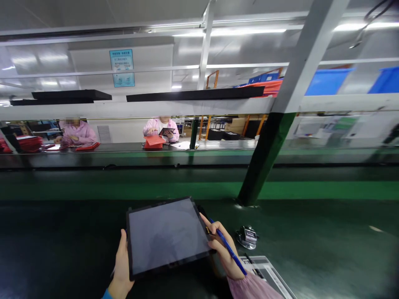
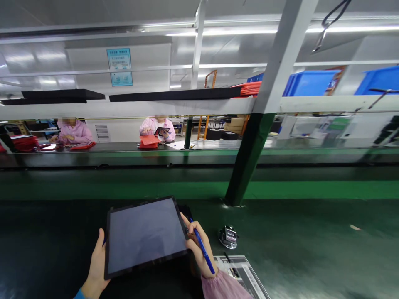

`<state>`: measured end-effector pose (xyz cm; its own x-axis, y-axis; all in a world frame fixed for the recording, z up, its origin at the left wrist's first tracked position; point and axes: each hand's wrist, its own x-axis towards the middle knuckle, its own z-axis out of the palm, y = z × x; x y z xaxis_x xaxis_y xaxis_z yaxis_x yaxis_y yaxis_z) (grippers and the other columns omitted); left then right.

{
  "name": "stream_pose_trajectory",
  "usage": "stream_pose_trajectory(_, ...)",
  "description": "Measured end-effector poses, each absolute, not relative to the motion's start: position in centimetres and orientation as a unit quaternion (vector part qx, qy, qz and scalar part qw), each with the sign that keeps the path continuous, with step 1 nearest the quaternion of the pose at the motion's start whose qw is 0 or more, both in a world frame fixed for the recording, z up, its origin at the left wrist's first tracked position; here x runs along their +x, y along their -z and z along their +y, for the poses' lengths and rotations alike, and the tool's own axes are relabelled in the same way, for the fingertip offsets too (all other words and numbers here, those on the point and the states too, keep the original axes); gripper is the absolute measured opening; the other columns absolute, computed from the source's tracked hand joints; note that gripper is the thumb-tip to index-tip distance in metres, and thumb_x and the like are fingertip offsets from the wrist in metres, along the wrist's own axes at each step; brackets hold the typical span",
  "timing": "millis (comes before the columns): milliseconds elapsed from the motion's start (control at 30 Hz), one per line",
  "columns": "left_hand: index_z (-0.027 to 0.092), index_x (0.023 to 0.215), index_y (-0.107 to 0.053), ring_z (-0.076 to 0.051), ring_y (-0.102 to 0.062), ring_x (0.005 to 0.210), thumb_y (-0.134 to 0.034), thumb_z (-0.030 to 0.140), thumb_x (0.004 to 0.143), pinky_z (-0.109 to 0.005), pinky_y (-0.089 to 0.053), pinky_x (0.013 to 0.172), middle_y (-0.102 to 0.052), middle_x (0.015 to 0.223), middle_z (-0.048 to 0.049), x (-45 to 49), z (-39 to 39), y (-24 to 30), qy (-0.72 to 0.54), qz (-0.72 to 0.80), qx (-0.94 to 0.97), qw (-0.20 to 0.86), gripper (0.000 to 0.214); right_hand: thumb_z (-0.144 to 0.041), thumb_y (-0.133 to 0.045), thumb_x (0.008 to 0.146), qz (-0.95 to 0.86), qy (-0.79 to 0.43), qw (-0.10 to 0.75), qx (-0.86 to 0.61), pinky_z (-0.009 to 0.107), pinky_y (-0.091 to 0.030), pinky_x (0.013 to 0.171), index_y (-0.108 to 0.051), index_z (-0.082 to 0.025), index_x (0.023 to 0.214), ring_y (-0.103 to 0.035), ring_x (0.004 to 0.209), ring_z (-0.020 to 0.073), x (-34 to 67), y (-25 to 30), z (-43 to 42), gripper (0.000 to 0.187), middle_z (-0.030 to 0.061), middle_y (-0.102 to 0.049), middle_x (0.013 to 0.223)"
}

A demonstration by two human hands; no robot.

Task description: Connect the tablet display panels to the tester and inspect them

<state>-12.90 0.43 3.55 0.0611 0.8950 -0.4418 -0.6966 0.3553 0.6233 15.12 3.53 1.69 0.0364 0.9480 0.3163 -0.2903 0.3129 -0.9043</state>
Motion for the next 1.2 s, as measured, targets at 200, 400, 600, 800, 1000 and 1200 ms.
stream_pose_trajectory(200, 0.012, 0.138, -0.047, -0.034, -0.068, 0.103, -0.051, 0.051, 0.092, -0.046, -0.052, 0.092, -0.072, 0.11, -0.0162, -12.8, 0.5, -3.4, -0.557, 0.431, 0.141, 0.696, 0.06, -0.016, -0.065, 0.064, -0.489, -0.488, 0.642, -0.333, 0.036, -0.046, 0.073, -0.045, -0.025, 0.074, -0.056, 0.118, 0.0354, 14.9, -1.9, 3.4, 0.023, 0.012, -0.063, 0.129)
stream_pose_trajectory(400, 0.009, 0.134, -0.05, -0.032, -0.069, 0.101, -0.058, 0.043, 0.09, -0.04, -0.054, 0.09, -0.072, 0.11, -0.0152, -12.1, 0.3, -4.1, -0.55, 0.47, 0.129, 0.678, 0.056, -0.013, -0.066, 0.065, -0.509, -0.491, 0.634, -0.313, 0.037, -0.046, 0.076, -0.046, -0.025, 0.074, -0.058, 0.115, 0.0321, 14.7, -1.8, 3.7, 0.025, 0.0106, -0.063, 0.129)
stream_pose_trajectory(600, 0.015, 0.142, -0.041, -0.034, -0.067, 0.105, -0.061, 0.038, 0.089, -0.045, -0.052, 0.093, -0.071, 0.116, -0.0134, -12.2, 0.2, -4.2, -0.558, 0.465, 0.136, 0.674, 0.061, -0.036, -0.071, 0.078, -0.505, -0.384, 0.656, -0.41, 0.043, -0.051, 0.08, -0.046, -0.024, 0.075, -0.069, 0.09, 0.0277, 17.8, -1.6, 2.1, 0.027, 0.0121, -0.065, 0.126)
stream_pose_trajectory(800, 0.015, 0.145, -0.033, -0.032, -0.064, 0.111, -0.069, 0.033, 0.084, -0.043, -0.049, 0.099, -0.068, 0.12, -0.014, -12.6, 0.2, -2.7, -0.539, 0.462, 0.146, 0.689, 0.073, -0.039, -0.066, 0.077, -0.638, -0.084, 0.539, -0.543, 0.036, -0.056, 0.063, -0.066, -0.025, 0.094, -0.07, 0.071, 0.0264, 25.5, 2.4, -0.8, 0.022, 0.0079, -0.072, 0.085)
stream_pose_trajectory(1000, 0.013, 0.141, -0.038, -0.033, -0.058, 0.119, -0.07, 0.036, 0.084, -0.048, -0.043, 0.106, -0.062, 0.128, -0.0169, -13.2, 0.5, -1.0, -0.525, 0.477, 0.153, 0.689, 0.069, -0.023, -0.05, 0.09, -0.726, -0.008, 0.443, -0.526, 0.028, -0.058, 0.066, -0.061, -0.025, 0.115, -0.07, 0.073, 0.0202, 28.2, 6.1, -1.8, 0.027, 0.0051, -0.069, 0.082)
stream_pose_trajectory(1200, 0.016, 0.13, -0.052, -0.037, -0.052, 0.126, -0.072, 0.041, 0.08, -0.054, -0.038, 0.108, -0.061, 0.13, -0.0142, -13.8, 0.9, -0.2, -0.524, 0.521, 0.151, 0.657, 0.06, -0.023, -0.041, 0.093, -0.745, 0.029, 0.39, -0.54, 0.037, -0.058, 0.079, -0.062, -0.024, 0.116, -0.068, 0.097, 0.0267, 28.2, 6.7, -1.2, 0.031, 0.0111, -0.071, 0.103)
